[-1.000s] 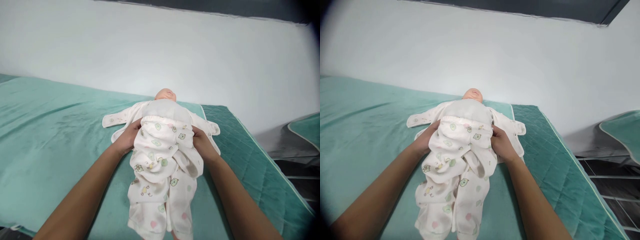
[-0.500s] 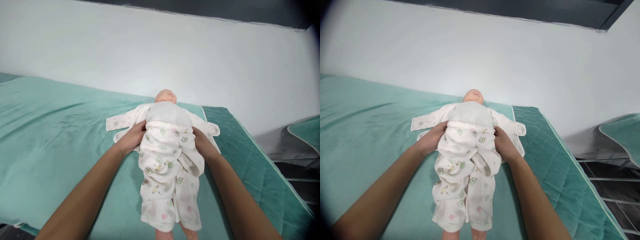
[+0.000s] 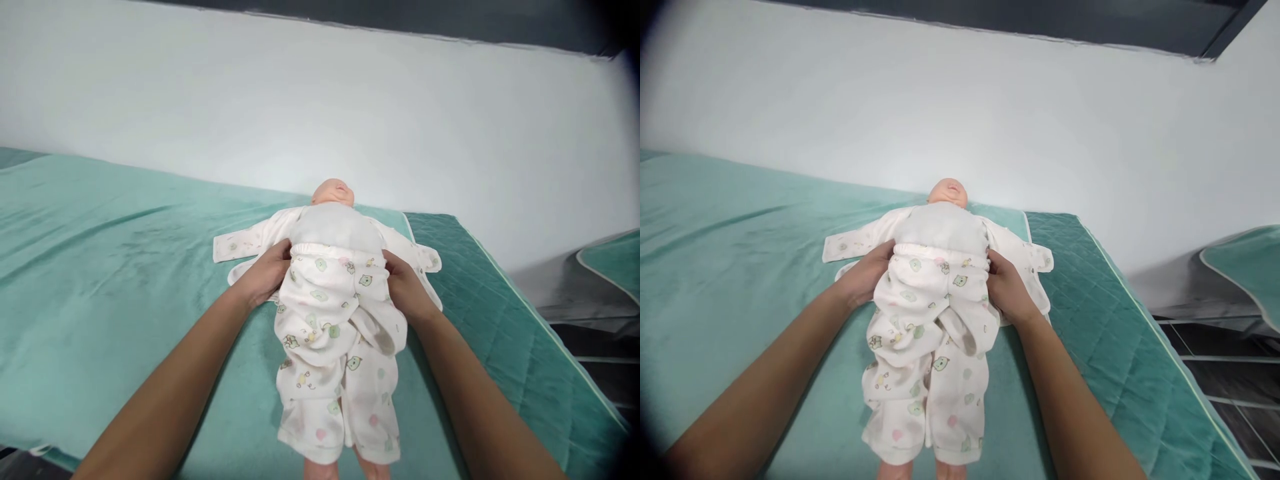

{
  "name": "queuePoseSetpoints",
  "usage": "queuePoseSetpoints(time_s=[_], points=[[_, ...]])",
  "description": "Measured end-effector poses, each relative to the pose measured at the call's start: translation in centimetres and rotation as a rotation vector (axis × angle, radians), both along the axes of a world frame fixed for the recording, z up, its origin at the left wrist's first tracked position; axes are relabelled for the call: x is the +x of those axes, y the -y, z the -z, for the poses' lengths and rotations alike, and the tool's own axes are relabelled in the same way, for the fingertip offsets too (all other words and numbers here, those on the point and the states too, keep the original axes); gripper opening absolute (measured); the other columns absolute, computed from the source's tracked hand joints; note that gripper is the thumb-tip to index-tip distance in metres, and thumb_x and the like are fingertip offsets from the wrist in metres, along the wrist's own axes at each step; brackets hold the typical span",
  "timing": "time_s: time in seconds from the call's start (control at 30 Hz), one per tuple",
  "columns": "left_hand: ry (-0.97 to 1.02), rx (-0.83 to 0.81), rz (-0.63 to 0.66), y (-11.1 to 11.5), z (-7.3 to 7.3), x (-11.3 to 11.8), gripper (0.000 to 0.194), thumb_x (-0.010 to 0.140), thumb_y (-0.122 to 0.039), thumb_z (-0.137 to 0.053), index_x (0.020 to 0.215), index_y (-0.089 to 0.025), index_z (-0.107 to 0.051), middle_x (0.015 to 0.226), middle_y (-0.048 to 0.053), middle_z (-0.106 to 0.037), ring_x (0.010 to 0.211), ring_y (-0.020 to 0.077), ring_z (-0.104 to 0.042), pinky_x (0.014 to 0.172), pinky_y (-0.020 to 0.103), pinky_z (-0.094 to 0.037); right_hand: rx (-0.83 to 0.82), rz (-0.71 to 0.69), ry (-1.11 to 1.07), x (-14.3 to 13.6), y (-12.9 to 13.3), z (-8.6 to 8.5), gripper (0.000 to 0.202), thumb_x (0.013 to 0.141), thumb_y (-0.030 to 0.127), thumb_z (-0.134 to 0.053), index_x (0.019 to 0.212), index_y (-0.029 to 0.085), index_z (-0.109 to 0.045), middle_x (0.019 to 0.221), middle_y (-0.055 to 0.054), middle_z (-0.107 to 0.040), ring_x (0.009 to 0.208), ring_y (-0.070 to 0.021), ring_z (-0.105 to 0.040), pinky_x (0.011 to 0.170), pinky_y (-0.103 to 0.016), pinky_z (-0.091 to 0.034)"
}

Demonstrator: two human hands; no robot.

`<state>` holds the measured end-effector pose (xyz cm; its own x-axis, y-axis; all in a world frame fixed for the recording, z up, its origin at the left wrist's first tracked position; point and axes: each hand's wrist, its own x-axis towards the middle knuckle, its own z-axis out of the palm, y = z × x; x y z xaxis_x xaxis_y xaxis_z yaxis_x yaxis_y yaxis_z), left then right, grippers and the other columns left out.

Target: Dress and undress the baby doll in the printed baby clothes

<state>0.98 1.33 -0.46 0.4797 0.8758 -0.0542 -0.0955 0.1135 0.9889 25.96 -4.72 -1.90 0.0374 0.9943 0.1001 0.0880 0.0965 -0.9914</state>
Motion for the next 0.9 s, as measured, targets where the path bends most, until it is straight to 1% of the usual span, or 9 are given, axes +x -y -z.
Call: queuePoseSetpoints(time_s=[0.1, 0.23, 0.37, 0.5, 0.73, 0.9], points=[[0.05, -0.026, -0.011, -0.1, 0.2, 0.2, 0.052, 0.07, -0.025, -0.073, 0.12, -0.019, -0.062, 0.106, 0.009, -0.074, 0.099, 0.0263, -0.068, 0.087, 0.039, -0.054, 0.034, 0.038, 0.023, 0.2, -0.3, 0.3, 0.03, 0.073, 0.022, -0.063, 0.102, 0.02, -0.07, 0.099, -0.003, -0.075, 0.088, -0.0217, -0.065, 0.08, -0.035, -0.051], [0.067, -0.056, -0.036, -0.2, 0.3, 0.4, 0.051, 0.07, -0.029, -0.074, 0.12, -0.02, -0.063, 0.101, 0.009, -0.075, 0.095, 0.0266, -0.07, 0.085, 0.039, -0.055, 0.103, 0.121, 0.091, 0.2, -0.6, 0.3, 0.025, 0.071, 0.02, -0.061, 0.094, 0.019, -0.071, 0.094, -0.002, -0.075, 0.087, -0.0211, -0.065, 0.079, -0.034, -0.05], [0.052, -0.062, -0.035, -0.1, 0.2, 0.4, 0.05, 0.071, -0.035, -0.075, 0.118, -0.021, -0.065, 0.1, 0.009, -0.076, 0.095, 0.0265, -0.07, 0.086, 0.039, -0.055, 0.091, 0.168, 0.09, -0.2, -0.4, 0.2, 0.023, 0.072, 0.023, -0.061, 0.092, 0.021, -0.07, 0.091, -0.002, -0.075, 0.084, -0.0207, -0.065, 0.074, -0.033, -0.05], [0.053, -0.063, -0.024, 0.0, 0.2, 0.3, 0.051, 0.071, -0.038, -0.076, 0.117, -0.02, -0.067, 0.1, 0.01, -0.076, 0.097, 0.0277, -0.069, 0.087, 0.039, -0.054, 0.054, 0.218, 0.095, -0.3, -0.3, 0.2, 0.022, 0.072, 0.027, -0.063, 0.092, 0.022, -0.07, 0.09, -0.001, -0.074, 0.083, -0.0204, -0.064, 0.074, -0.032, -0.05], [0.006, -0.045, -0.019, 0.0, 0.2, 0.2, 0.048, 0.07, -0.031, -0.075, 0.116, -0.019, -0.067, 0.099, 0.008, -0.076, 0.094, 0.0261, -0.069, 0.088, 0.039, -0.054, 0.021, 0.187, 0.102, 0.2, -0.6, 1.2, 0.025, 0.074, 0.023, -0.059, 0.098, 0.022, -0.068, 0.093, -0.001, -0.073, 0.087, -0.0204, -0.063, 0.076, -0.032, -0.048], [-0.001, -0.027, -0.025, 0.0, 0.1, -0.1, 0.048, 0.069, -0.027, -0.074, 0.115, -0.017, -0.065, 0.1, 0.009, -0.074, 0.09, 0.0242, -0.068, 0.083, 0.037, -0.054, -0.037, 0.229, 0.145, 0.5, -0.7, 1.5, 0.023, 0.077, 0.025, -0.058, 0.099, 0.022, -0.063, 0.09, -0.002, -0.071, 0.083, -0.02, -0.063, 0.071, -0.03, -0.046]])
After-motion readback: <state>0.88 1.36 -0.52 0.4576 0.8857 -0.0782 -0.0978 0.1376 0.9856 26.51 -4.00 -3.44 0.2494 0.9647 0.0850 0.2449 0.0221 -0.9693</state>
